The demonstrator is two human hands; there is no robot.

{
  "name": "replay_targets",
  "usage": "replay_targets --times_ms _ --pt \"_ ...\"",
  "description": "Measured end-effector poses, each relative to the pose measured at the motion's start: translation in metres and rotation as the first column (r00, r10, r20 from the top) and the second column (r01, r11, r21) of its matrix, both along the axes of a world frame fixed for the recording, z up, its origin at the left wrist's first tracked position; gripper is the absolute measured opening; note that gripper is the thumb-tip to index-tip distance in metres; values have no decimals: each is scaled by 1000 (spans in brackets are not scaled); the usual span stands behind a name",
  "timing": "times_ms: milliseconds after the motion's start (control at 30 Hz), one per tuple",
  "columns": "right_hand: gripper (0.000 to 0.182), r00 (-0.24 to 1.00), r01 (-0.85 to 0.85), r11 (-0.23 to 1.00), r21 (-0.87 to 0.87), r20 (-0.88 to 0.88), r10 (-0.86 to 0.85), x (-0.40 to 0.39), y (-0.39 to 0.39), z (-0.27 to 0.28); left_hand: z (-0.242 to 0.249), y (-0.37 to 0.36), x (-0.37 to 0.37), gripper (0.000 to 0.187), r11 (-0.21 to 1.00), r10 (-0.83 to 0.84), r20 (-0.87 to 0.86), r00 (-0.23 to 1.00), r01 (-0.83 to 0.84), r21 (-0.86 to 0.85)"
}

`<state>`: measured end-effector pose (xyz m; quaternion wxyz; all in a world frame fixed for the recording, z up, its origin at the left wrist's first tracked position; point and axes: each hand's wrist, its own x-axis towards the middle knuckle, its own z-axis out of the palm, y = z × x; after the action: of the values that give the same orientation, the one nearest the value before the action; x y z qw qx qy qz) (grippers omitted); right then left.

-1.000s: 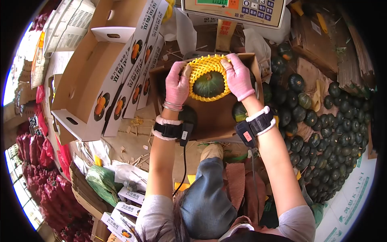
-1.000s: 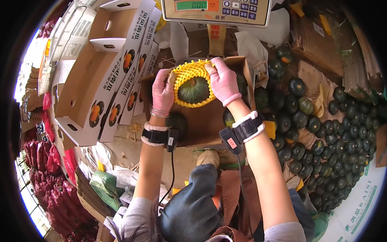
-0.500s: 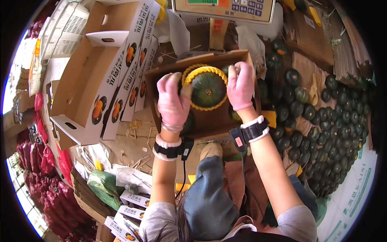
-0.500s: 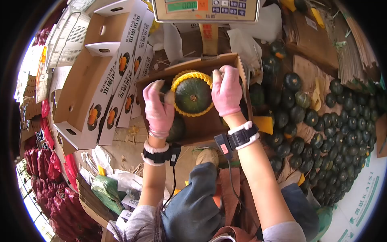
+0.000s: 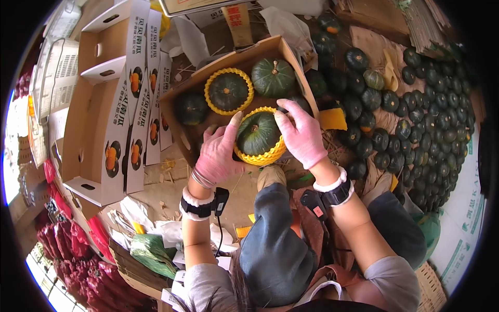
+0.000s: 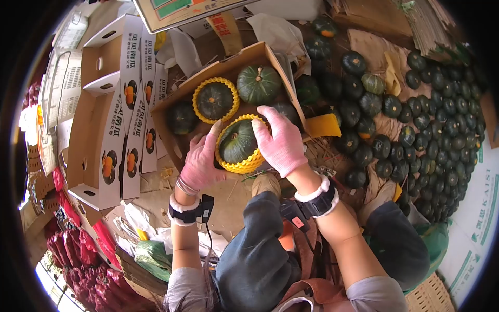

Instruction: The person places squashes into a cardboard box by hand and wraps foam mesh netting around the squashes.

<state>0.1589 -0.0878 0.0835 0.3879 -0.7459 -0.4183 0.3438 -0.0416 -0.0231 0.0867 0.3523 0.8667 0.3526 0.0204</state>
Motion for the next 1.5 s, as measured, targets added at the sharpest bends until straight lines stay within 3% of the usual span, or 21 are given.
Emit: replay_targets --times_ms 133,167,233,267,333,367,433,500,533,600,667,733,800,933,1033,1133,1233,1333,1400,1433,1500 --pt "46 995 -97 974 -203 -9 97 -1 -4 4 -9 7 -7 96 1000 24 121 992 -21 -23" --pt "50 994 -101 985 -139 37 107 -7 -6 -2 -17 9 -12 95 995 56 194 979 -40 -87" --pt "51 991 -124 970 -210 -82 109 -15 -7 -9 -26 17 -19 90 984 111 286 952 -64 -166" --pt "52 980 -146 966 -213 -162 113 -18 -10 -17 -19 16 -15 89 989 145 81 986 -142 -43" --pt "57 881 -343 936 -78 318 350 -31 -25 -37 -15 7 -3 93 991 133 -309 942 -128 38" --pt "51 790 -392 919 27 522 322 -25 -29 -26 -18 -1 -5 93 979 185 -335 924 -142 147" --pt "38 817 -353 917 186 540 205 6 -35 -3 -29 -18 -15 94 915 309 -377 873 -165 367" --pt "31 748 -1 986 167 655 -111 48 -50 -5 -23 -21 -15 94 929 339 -507 793 -196 315" --pt "32 604 88 976 199 768 -211 70 -55 -17 -21 -22 -15 93 931 354 -568 743 -222 291" --pt "35 598 391 911 -128 788 -146 102 -63 -61 -20 -16 -11 91 948 318 -609 727 -223 229" --pt "36 730 230 906 -355 678 80 133 -71 -89 -17 -7 -3 90 947 321 -622 715 -242 211" --pt "32 827 190 844 -502 545 138 138 -71 -67 -8 -9 -5 86 933 355 -596 721 -233 274" --pt "25 858 228 927 -298 512 -47 137 -86 -46 13 -15 -3 84 899 397 -520 756 -208 385" --pt "24 874 331 941 -69 398 -278 115 -110 -24 56 -21 19 72 805 342 -108 933 -232 547" --pt "23 905 288 957 19 321 -279 91 -114 -22 71 -25 56 64 868 149 66 987 -162 470" --pt "23 896 280 948 149 315 -314 76 -111 -2 36 -29 81 66 935 -21 147 989 -33 352" --pt "23 861 185 946 266 420 -287 69 -106 28 13 -40 95 62 895 -77 8 997 66 442" --pt "22 918 21 923 383 359 -170 53 -92 53 54 -43 99 59 948 -191 424 885 55 312" --pt "16 994 -66 959 275 -62 86 46 -92 67 59 -54 101 56 979 -199 617 761 182 92" --pt "21 946 -38 974 223 -306 107 45 -93 73 59 -57 104 57 982 -168 664 728 181 49" --pt "54 668 78 978 194 -738 94 42 -98 71 54 -55 102 50 984 -139 681 719 175 16"
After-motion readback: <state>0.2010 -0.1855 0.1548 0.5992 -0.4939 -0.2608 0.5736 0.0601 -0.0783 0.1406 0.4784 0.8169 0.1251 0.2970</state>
